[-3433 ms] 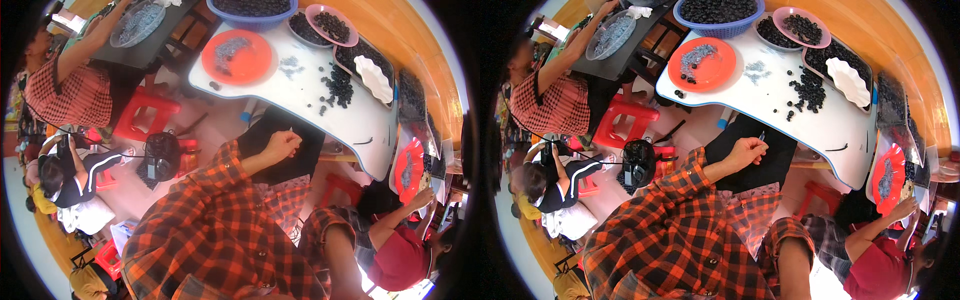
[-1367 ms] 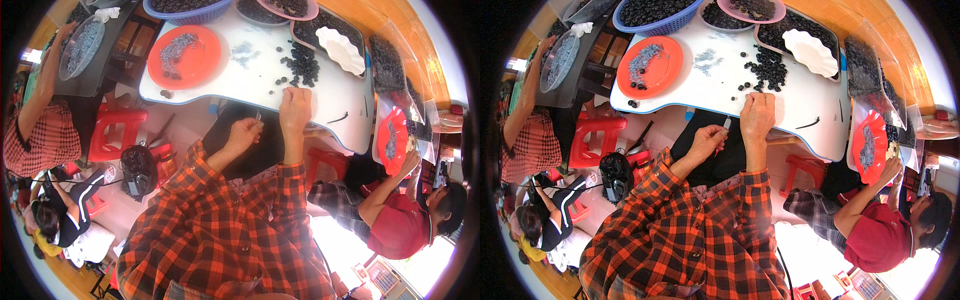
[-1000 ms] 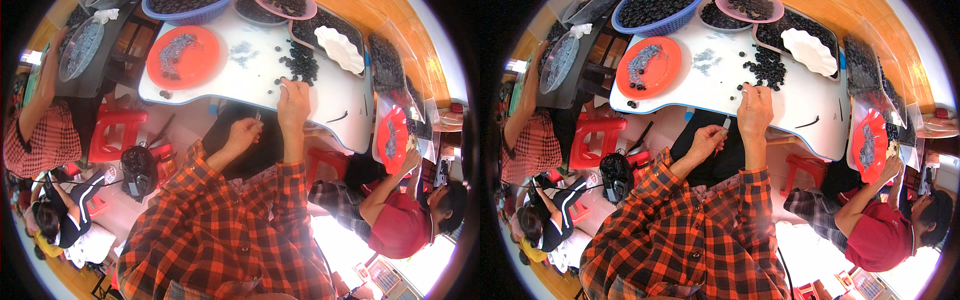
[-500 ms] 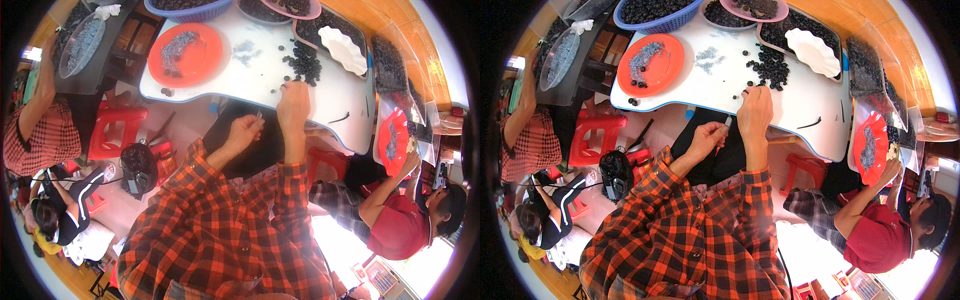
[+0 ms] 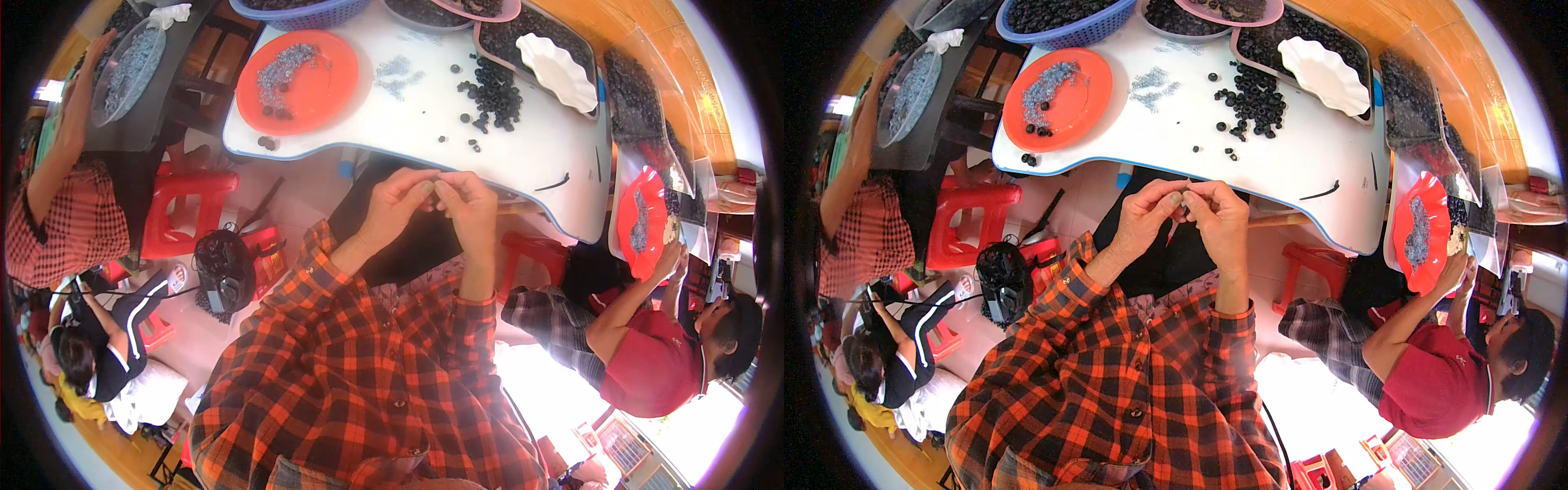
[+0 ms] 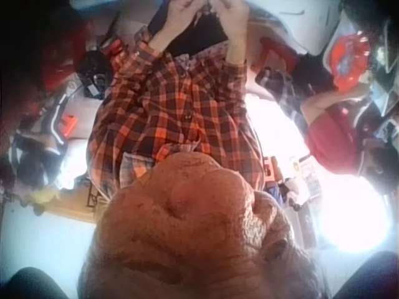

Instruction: Sorting and inspecting small black plastic or seed-like components on a work table.

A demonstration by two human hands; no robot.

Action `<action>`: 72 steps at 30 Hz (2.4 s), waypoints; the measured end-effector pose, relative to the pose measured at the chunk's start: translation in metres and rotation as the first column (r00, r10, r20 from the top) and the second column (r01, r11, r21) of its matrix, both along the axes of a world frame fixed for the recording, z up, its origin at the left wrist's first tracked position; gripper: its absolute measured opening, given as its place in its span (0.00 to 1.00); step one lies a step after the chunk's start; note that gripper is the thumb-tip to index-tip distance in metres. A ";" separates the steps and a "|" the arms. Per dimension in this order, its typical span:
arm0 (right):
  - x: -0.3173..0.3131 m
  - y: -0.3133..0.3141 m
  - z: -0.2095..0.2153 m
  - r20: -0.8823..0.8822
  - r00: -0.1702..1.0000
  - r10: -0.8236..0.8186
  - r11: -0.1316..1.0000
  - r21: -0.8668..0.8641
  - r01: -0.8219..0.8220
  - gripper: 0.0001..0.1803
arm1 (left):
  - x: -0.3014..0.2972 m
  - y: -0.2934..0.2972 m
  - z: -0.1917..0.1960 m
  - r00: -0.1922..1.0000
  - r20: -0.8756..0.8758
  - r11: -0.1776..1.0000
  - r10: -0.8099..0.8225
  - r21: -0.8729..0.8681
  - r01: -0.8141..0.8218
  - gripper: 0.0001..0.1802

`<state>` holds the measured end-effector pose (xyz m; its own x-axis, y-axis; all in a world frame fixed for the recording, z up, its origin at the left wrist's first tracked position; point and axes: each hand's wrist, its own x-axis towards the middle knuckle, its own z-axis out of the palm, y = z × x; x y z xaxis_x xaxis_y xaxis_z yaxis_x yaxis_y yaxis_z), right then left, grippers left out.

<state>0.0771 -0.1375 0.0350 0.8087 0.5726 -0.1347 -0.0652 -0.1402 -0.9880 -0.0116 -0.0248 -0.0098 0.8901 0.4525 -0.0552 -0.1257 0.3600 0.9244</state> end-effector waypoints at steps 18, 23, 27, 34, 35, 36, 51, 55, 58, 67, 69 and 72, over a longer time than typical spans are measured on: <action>-0.004 -0.004 0.008 0.006 1.000 0.000 1.000 0.022 0.000 0.06 | -0.001 0.000 0.005 1.000 -0.016 1.000 -0.013 -0.014 0.012 0.13; -0.005 -0.002 0.010 0.014 1.000 0.013 0.999 0.036 -0.013 0.06 | -0.001 0.001 0.003 0.998 -0.002 0.990 -0.059 -0.129 0.059 0.14; -0.007 0.000 0.012 0.025 1.000 0.014 0.999 0.035 -0.015 0.07 | -0.001 -0.001 0.007 0.999 0.018 0.974 -0.038 -0.224 0.041 0.13; -0.005 -0.001 0.005 -0.006 1.000 0.009 0.998 0.060 -0.009 0.05 | 0.001 -0.002 0.003 0.998 0.058 0.996 -0.007 -0.090 0.012 0.13; -0.005 -0.001 0.007 -0.008 1.000 0.001 0.999 0.051 0.000 0.04 | 0.001 -0.002 0.002 0.998 0.057 0.996 -0.007 -0.090 0.012 0.13; -0.006 0.000 0.009 -0.012 1.000 -0.006 0.999 0.042 0.007 0.04 | 0.001 -0.001 0.000 0.996 0.084 0.957 -0.030 -0.285 0.053 0.14; -0.006 0.003 0.006 0.029 0.999 -0.036 0.997 0.069 0.034 0.04 | 0.002 0.008 0.002 0.978 0.209 0.622 -0.002 -0.766 0.165 0.12; -0.006 0.006 0.003 0.086 0.996 -0.029 0.998 0.063 0.024 0.04 | 0.002 0.008 0.000 0.976 0.219 0.644 -0.008 -0.745 0.173 0.12; -0.005 0.007 -0.005 0.099 0.995 -0.029 0.997 0.073 0.021 0.04 | 0.001 0.008 -0.004 0.976 0.210 0.723 -0.055 -0.666 0.184 0.12; 0.011 0.022 -0.003 0.446 0.883 -0.145 0.979 -0.066 0.194 0.05 | 0.000 0.012 -0.004 0.991 0.133 0.724 -0.035 -0.680 0.116 0.12; 0.018 0.027 0.000 0.646 0.756 -0.104 0.972 -0.095 0.215 0.05 | 0.001 0.013 -0.001 0.990 0.139 0.707 -0.032 -0.697 0.120 0.12; 0.026 0.033 -0.009 0.739 0.672 -0.058 0.963 -0.137 0.234 0.05 | 0.001 0.015 -0.002 0.989 0.142 0.685 -0.029 -0.718 0.123 0.12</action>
